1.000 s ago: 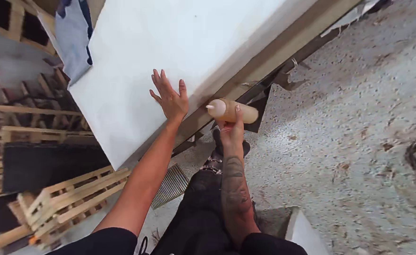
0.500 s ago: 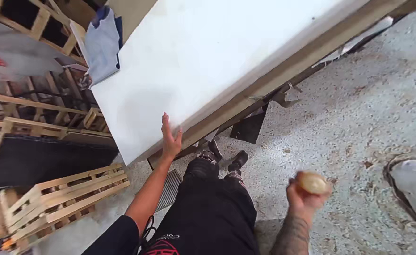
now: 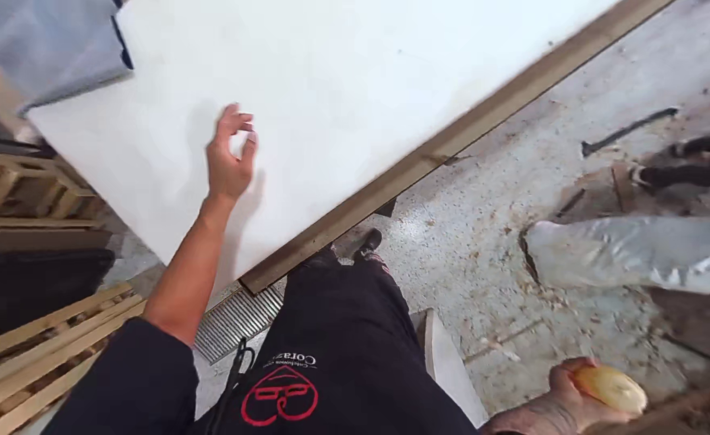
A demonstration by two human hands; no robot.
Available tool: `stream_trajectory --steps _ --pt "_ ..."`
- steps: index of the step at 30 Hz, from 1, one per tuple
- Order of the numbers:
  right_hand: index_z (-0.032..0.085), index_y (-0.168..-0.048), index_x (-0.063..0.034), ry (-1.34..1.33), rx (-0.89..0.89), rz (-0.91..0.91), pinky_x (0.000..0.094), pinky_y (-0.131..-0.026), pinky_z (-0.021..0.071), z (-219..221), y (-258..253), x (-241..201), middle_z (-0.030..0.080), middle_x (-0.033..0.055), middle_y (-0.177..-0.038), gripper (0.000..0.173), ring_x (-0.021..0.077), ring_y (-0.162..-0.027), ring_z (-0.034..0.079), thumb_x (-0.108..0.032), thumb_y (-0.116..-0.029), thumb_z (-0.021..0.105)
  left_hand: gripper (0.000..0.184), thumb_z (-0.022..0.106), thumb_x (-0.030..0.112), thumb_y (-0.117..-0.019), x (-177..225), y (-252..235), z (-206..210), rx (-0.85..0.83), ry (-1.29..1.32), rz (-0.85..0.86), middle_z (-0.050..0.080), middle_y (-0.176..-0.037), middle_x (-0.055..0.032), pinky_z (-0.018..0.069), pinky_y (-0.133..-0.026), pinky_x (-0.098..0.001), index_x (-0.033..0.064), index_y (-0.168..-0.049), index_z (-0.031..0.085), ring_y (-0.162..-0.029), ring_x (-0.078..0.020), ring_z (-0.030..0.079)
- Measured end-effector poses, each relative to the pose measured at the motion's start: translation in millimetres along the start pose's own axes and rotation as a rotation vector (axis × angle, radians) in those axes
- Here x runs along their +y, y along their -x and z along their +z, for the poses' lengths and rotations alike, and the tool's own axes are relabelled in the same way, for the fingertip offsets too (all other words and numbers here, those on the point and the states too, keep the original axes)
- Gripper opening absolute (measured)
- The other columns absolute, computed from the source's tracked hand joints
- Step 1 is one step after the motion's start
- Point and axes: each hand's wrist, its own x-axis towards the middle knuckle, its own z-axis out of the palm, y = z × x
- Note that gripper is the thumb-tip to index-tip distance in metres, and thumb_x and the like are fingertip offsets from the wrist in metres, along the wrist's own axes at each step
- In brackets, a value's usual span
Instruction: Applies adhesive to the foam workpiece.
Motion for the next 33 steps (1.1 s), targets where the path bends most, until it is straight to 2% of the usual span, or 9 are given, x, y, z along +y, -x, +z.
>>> stream_trajectory --steps 6,9,14,18,23,26,28,31,33 --pt "0.05 -0.123 -0.0161 0.021 -0.029 0.347 0.037 -0.076 0.0608 -22.2 41.0 65.8 0.067 0.0061 -0.104 0.066 0.018 -0.092 0.068 -0.068 -0.0995 0.018 0.038 0.054 0.028 -0.1054 116.7 54.1 110.0 -0.5 0.144 0.326 0.068 -0.133 -0.0064 0.0501 -0.11 -0.0394 0.008 -0.135 0.065 -0.126 -0.0177 0.062" --pt "0.049 -0.126 -0.0176 -0.028 0.012 0.487 0.0396 -0.08 0.0611 -23.3 40.0 110.2 0.066 0.0066 -0.11 0.062 0.0189 -0.098 0.068 -0.068 -0.099 0.024 0.048 0.052 0.036 -0.1062 144.1 83.6 176.7 -0.697 0.103 0.184 0.053 -0.153 -0.0064 0.0441 -0.116 -0.0382 0.0089 -0.146 0.055 -0.137 -0.0179 0.054" --pt "0.051 -0.129 -0.017 -0.023 0.041 0.681 0.0409 -0.082 0.0614 -34.2 18.3 157.4 0.066 0.0099 -0.115 0.061 0.0217 -0.101 0.069 -0.067 -0.0977 0.035 0.08 0.071 0.045 -0.0908 115.1 89.7 273.5 -0.622 -0.115 -0.202 0.02 -0.171 -0.0075 0.0614 -0.085 -0.0505 0.0107 -0.155 0.038 -0.112 -0.0276 0.07" --pt "0.054 -0.128 -0.0161 0.056 -0.032 0.792 0.0389 -0.074 0.0621 -51.4 2.8 155.5 0.068 0.0101 -0.108 0.06 0.0216 -0.092 0.071 -0.066 -0.0966 0.044 0.099 0.074 0.058 -0.0836 111.6 79.1 303.0 -0.63 -0.316 -0.283 0.06 -0.144 -0.0127 0.0585 -0.077 -0.06 0.0203 -0.161 0.025 -0.093 -0.0361 0.073" --pt "0.053 -0.125 -0.0173 0.221 -0.022 0.798 0.0389 -0.069 0.0612 -73.1 -23.1 142.6 0.068 0.0082 -0.1 0.055 0.0202 -0.083 0.07 -0.065 -0.0991 0.043 0.092 0.074 0.049 -0.0862 127.3 89.9 303.6 -0.861 -0.366 -0.112 0.072 -0.12 -0.0165 0.0557 -0.08 -0.0662 0.0246 -0.161 0.027 -0.094 -0.0406 0.072" --pt "0.054 -0.124 -0.0168 0.214 -0.017 0.798 0.0392 -0.07 0.0614 -81.4 -38.6 138.4 0.068 0.0087 -0.098 0.053 0.0203 -0.083 0.07 -0.063 -0.0997 0.043 0.08 0.075 0.047 -0.0892 181.0 138.1 303.8 -1.087 -0.059 0.088 0.057 -0.15 0.0007 0.0569 -0.094 -0.0572 0.0264 -0.157 0.039 -0.116 -0.0242 0.068" --pt "0.053 -0.123 -0.016 0.179 -0.047 0.792 0.0394 -0.07 0.0613 -86.4 -42.0 134.8 0.068 0.0091 -0.097 0.054 0.0208 -0.083 0.07 -0.063 -0.1001 0.042 0.074 0.076 0.037 -0.0901 200.5 181.0 314.6 -1.138 0.273 -0.041 0.053 -0.152 -0.0035 0.0593 -0.082 -0.0405 0.018 -0.154 0.044 -0.097 -0.0144 0.069" --pt "0.054 -0.122 -0.0154 0.146 -0.109 0.812 0.0386 -0.069 0.0613 -84.6 -47.9 134.8 0.068 0.009 -0.096 0.056 0.0208 -0.081 0.07 -0.065 -0.0991 0.042 0.049 0.057 0.008 -0.0999 170.3 227.1 341.4 -0.801 0.85 -0.731 0.059 -0.14 -0.0121 0.0532 -0.054 -0.0283 0.0053 -0.148 0.046 -0.062 -0.0118 0.059" --pt "0.054 -0.121 -0.0146 0.139 -0.131 0.846 0.0386 -0.067 0.0616 -83.9 -45.1 132.9 0.068 0.0099 -0.095 0.056 0.0219 -0.08 0.071 -0.065 -0.0983 0.043 0.036 0.038 0.017 -0.1068 129.2 237.9 357.5 -0.171 1.183 -1.142 0.067 -0.104 -0.0087 0.0477 -0.052 -0.024 0.0066 -0.136 0.056 -0.056 -0.0097 0.052"
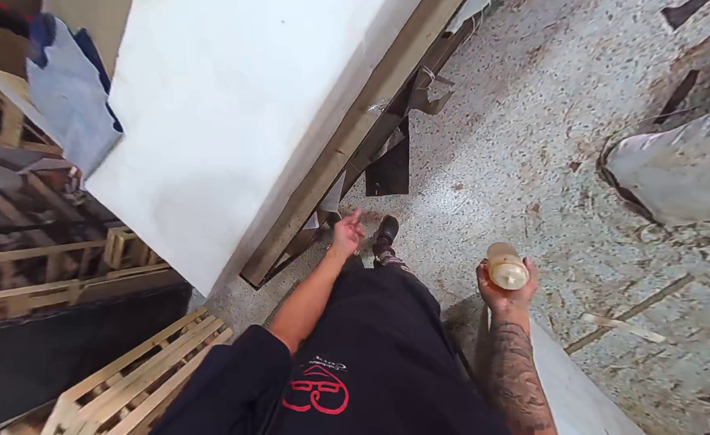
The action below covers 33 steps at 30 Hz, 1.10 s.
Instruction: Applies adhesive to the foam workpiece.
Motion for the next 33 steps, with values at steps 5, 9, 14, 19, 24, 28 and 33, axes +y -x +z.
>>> stream_trajectory --steps 5,9,14,19,24,28,33 --pt "0.057 -0.119 -0.0148 0.126 -0.032 0.11 0.0344 -0.063 0.0605 5.3 23.4 2.5 0.068 0.009 -0.094 0.057 0.0195 -0.078 0.07 -0.066 -0.097 0.045 0.064 0.015 0.056 -0.105 11.4 -69.5 -56.0 0.156 0.912 0.369 0.066 -0.085 -0.003 0.0541 -0.065 -0.0283 0.0112 -0.124 0.056 -0.064 -0.0123 0.059" --pt "0.058 -0.119 -0.0126 0.211 -0.024 0.133 0.0324 -0.06 0.0588 5.6 34.4 -10.6 0.067 0.0094 -0.094 0.059 0.0189 -0.076 0.069 -0.065 -0.0966 0.044 0.054 0.019 0.044 -0.1065 7.7 -73.6 -56.1 0.036 1.001 0.464 0.056 -0.064 0.0029 0.0501 -0.056 -0.0253 0.0139 -0.09 0.06 -0.052 -0.0101 0.052" --pt "0.054 -0.125 -0.0154 0.202 -0.068 0.044 0.036 -0.062 0.0583 30.8 28.3 -12.0 0.067 0.0108 -0.096 0.06 0.0219 -0.077 0.067 -0.067 -0.0992 0.039 0.065 0.006 0.054 -0.1082 -29.6 -34.8 -64.9 0.291 0.359 -0.008 0.063 -0.114 -0.0079 0.0544 -0.075 -0.034 0.014 -0.145 0.042 -0.081 -0.0181 0.061" --pt "0.056 -0.122 -0.017 0.087 -0.196 -0.029 0.0324 -0.066 0.0576 90.1 22.6 11.2 0.067 0.0092 -0.097 0.063 0.0195 -0.079 0.067 -0.073 -0.096 0.042 0.049 0.043 0.026 -0.1106 -17.6 68.1 27.6 -0.333 -0.549 0.153 0.07 -0.125 -0.0147 0.0557 -0.096 -0.0425 -0.0002 -0.152 0.04 -0.109 -0.0245 0.069" --pt "0.057 -0.126 -0.0165 0.124 -0.328 -0.083 0.0329 -0.07 0.0587 152.7 55.2 41.1 0.068 0.0107 -0.105 0.063 0.0205 -0.086 0.068 -0.071 -0.0974 0.044 0.089 0.071 0.033 -0.0956 40.3 136.9 127.7 -0.661 -0.878 0.603 0.051 -0.155 -0.0038 0.0467 -0.114 -0.0472 0.0115 -0.164 0.017 -0.142 -0.0202 0.048" --pt "0.054 -0.136 -0.0166 0.088 -0.397 -0.196 0.0401 -0.088 0.0601 176.2 77.2 50.0 0.066 0.0116 -0.123 0.063 0.0243 -0.106 0.068 -0.067 -0.0981 0.05 0.09 0.076 0.026 -0.0898 52.4 151.0 158.0 -0.687 -0.991 0.824 0.046 -0.16 -0.0029 0.013 -0.129 -0.0557 0.0101 -0.162 0.024 -0.154 -0.0202 0.03" --pt "0.056 -0.134 -0.0176 0.143 -0.427 -0.122 0.035 -0.079 0.0614 181.4 106.7 38.5 0.069 0.009 -0.118 0.059 0.0204 -0.097 0.07 -0.064 -0.0973 0.055 0.087 0.082 0.039 -0.0851 52.8 140.0 165.9 -0.755 -0.93 0.938 0.034 -0.165 -0.0107 0.0012 -0.126 -0.0649 0.0097 -0.156 0.041 -0.156 -0.0281 0.023"
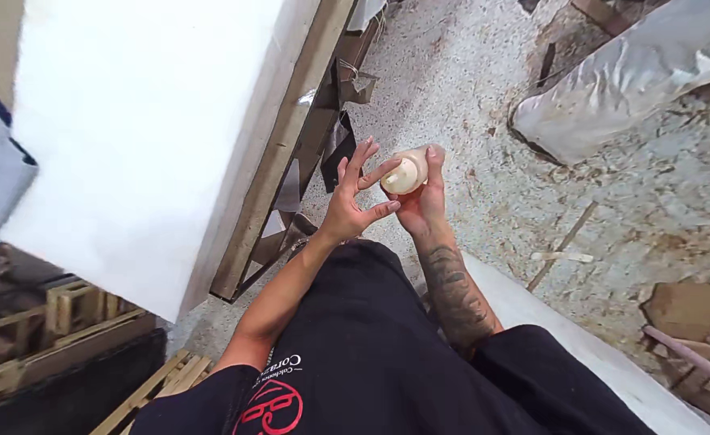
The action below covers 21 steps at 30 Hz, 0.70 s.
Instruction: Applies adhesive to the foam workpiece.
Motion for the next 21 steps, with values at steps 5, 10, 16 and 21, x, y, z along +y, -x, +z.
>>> stream_trajectory --steps 5,10,16,21 --pt "0.05 -0.142 -0.016 -0.014 0.102 0.165 0.0397 -0.082 0.0618 4.2 4.4 -9.4 0.066 0.0143 -0.124 0.064 0.0277 -0.102 0.071 -0.06 -0.0961 0.059 0.088 0.075 0.051 -0.0883 -1.4 1.0 -1.4 -0.09 -0.109 0.112 0.039 -0.163 -0.0078 -0.0047 -0.123 -0.0703 0.0104 -0.158 0.039 -0.156 -0.0256 0.025" --pt "0.048 -0.144 -0.0129 -0.188 0.159 -0.08 0.0443 -0.093 0.0597 15.5 4.4 10.2 0.064 0.0149 -0.129 0.063 0.0298 -0.112 0.067 -0.058 -0.0995 0.057 0.12 0.083 0.039 -0.0842 19.2 9.8 16.2 -0.043 0.353 -0.076 0.015 -0.171 -0.016 0.0288 -0.125 -0.0524 0.0009 -0.163 0.001 -0.157 -0.0309 0.019" --pt "0.046 -0.142 -0.0125 -0.132 0.112 -0.504 0.0496 -0.093 0.0587 12.9 -13.8 19.2 0.065 0.0141 -0.126 0.05 0.0288 -0.112 0.067 -0.046 -0.1052 0.053 0.112 0.074 0.025 -0.0921 55.0 9.6 21.0 0.078 0.88 -0.256 0.004 -0.173 -0.0124 0.0203 -0.128 -0.0497 0.0149 -0.165 -0.011 -0.158 -0.0292 0.013" --pt "0.04 -0.145 -0.0092 -0.101 0.096 -0.668 0.0523 -0.096 0.0579 16.2 -22.9 16.7 0.063 0.0169 -0.128 0.05 0.0311 -0.115 0.066 -0.039 -0.1071 0.053 0.104 0.068 0.025 -0.0946 62.4 10.9 23.4 0.169 1.027 -0.298 0.005 -0.173 -0.0121 0.017 -0.128 -0.0463 0.0169 -0.165 -0.008 -0.158 -0.0274 0.013"
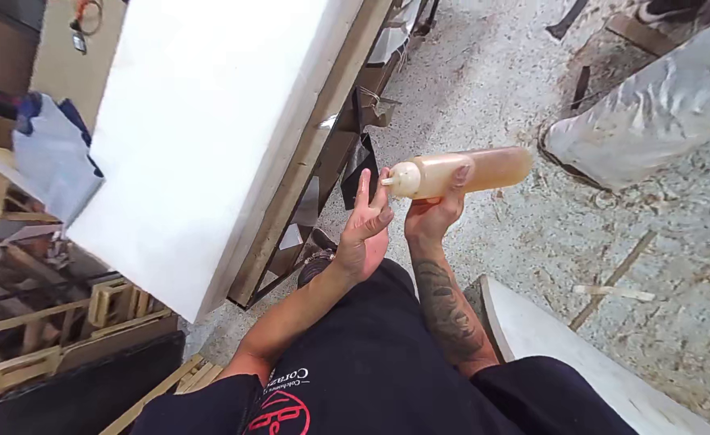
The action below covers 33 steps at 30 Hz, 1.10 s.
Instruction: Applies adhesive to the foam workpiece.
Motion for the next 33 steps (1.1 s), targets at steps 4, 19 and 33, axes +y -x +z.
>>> stream_trajectory --steps 4,19,33 --pt "0.043 -0.145 -0.0093 -0.04 0.04 0.084 0.0533 -0.097 0.0569 9.2 -0.1 2.2 0.064 0.0178 -0.128 0.053 0.0319 -0.116 0.066 -0.045 -0.1068 0.05 0.11 0.07 0.024 -0.0934 -5.6 -2.6 3.9 -0.037 -0.183 0.09 0.001 -0.173 -0.012 0.0215 -0.127 -0.0496 0.0192 -0.164 -0.013 -0.159 -0.0298 0.012" --pt "0.05 -0.137 -0.0125 -0.092 -0.003 0.483 0.0435 -0.088 0.0612 17.7 1.1 -29.4 0.065 0.0157 -0.123 0.052 0.0287 -0.107 0.069 -0.052 -0.104 0.052 0.112 0.077 0.015 -0.0899 23.9 -5.4 -23.2 -0.018 -0.563 0.333 0.011 -0.171 -0.0176 0.0366 -0.121 -0.0519 0.0063 -0.164 -0.006 -0.154 -0.0361 0.026" --pt "0.053 -0.135 -0.0078 0.446 -0.556 1.487 0.0415 -0.08 0.0637 116.5 120.6 146.1 0.068 0.019 -0.115 0.053 0.0308 -0.096 0.072 -0.05 -0.1038 0.051 0.026 0.066 0.008 -0.0985 152.6 160.3 -135.3 0.989 -0.777 0.777 0.061 -0.143 -0.0184 0.0508 -0.11 -0.0519 -0.0043 -0.121 0.069 -0.134 -0.036 0.057"
